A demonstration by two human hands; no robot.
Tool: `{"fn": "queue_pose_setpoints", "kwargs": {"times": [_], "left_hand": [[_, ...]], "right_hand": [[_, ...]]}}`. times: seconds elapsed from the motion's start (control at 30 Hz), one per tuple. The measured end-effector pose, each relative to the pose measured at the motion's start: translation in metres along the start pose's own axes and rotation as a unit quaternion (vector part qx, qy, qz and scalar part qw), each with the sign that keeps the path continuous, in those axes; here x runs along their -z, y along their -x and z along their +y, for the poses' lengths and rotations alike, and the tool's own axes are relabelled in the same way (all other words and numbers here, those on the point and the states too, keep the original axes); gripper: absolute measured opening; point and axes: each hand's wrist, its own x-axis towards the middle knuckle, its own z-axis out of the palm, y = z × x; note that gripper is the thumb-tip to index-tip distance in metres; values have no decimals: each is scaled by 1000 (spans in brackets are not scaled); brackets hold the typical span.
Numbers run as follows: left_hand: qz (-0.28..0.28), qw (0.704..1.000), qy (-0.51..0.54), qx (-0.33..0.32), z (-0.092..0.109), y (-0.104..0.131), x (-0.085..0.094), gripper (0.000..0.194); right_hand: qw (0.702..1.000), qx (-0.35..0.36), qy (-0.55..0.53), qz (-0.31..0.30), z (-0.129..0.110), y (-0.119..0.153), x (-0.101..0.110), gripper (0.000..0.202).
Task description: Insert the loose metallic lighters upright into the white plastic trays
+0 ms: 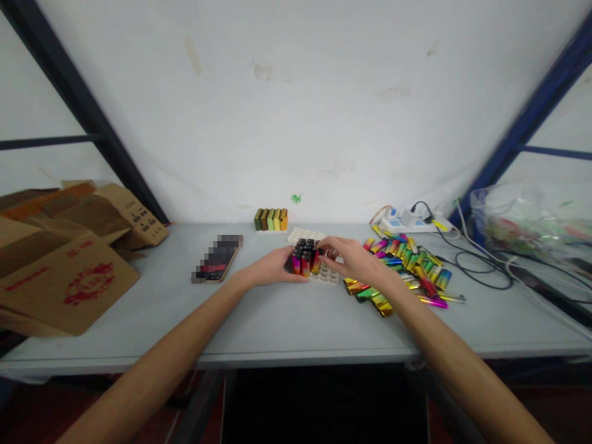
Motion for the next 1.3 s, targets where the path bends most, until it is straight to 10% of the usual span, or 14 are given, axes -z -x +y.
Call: {"fn": "queue_pose_setpoints", "kwargs": {"times": [0.47,0.7,0.87,1.1,1.3], "left_hand": [[-1,1000,19,-14,1,0,0,74],[-2,1000,9,-2,0,-1,0,80],[0,1000,-4,0,-1,-2,0,78],[3,1000,8,-4,-2,-1,-1,79],[8,1000,9,-2,0,-1,0,77]], "right_hand": [[999,-1,10,-34,1,-1,6,23],[981,-120,123,92,55,9,21,26],[970,-153,186,-21,101,24,19,29],[954,-219,188,-83,100,3,-14,35],[964,-217,148,-28,100,4,-17,26]]}}
